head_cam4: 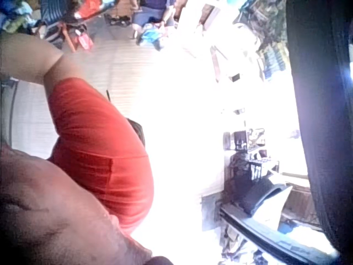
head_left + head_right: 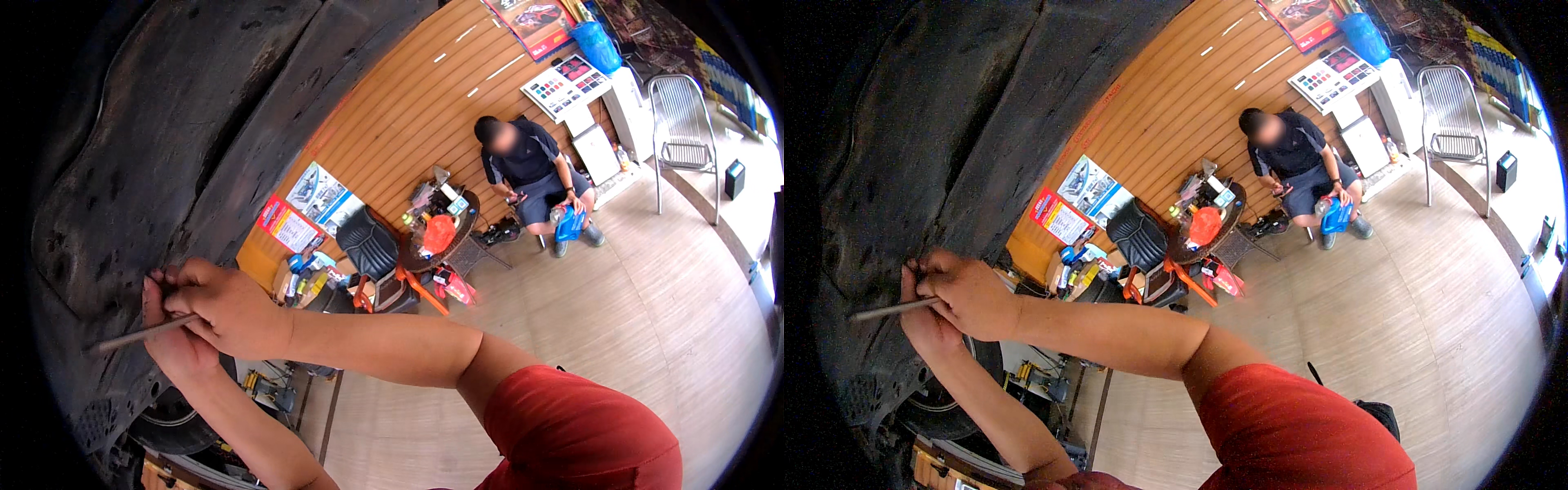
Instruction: The person installs a plastic underbody shield onto the underside of a car using a screwdriver. They align the shield, insert screws, and tighten them. The person then walks to a hydraulic lift and operates the controls to lower the vehicle.
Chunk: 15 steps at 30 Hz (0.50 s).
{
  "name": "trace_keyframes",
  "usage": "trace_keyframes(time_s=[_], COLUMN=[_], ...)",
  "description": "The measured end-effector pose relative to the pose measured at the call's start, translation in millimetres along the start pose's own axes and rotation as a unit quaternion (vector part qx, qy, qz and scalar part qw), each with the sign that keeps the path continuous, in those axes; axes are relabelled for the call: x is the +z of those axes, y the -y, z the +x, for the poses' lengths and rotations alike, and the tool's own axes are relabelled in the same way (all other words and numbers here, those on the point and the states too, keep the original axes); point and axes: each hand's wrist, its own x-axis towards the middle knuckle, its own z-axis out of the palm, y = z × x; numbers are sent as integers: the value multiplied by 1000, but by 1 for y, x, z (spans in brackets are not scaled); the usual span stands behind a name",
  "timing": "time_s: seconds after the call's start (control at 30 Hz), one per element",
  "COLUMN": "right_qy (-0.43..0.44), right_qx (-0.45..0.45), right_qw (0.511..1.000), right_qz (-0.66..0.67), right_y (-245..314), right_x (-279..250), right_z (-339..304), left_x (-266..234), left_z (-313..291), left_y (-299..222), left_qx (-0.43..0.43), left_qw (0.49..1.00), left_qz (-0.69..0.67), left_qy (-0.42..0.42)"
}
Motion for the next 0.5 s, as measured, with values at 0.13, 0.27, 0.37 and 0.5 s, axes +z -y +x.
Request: trace_keyframes(time_s=[0.13,0.27,0.37,0.5], right_qy=[-3,-22,-32,-88], right_qx=[39,107,134,180], right_qw=[999,987,977,950], right_qz=[15,119,165,239], right_y=[1,-2,0,4], right_x=[3,-2,3,12], right_z=[-6,-14,-15,-14], left_x=[-6,33,17,12], left_z=[1,-7,-5,-1], left_y=[3,14,7,8], left_qx=[22,83,82,85], left_qw=[999,965,973,975], left_qz=[33,147,151,139], left_qy=[-23,-201,-157,-154])
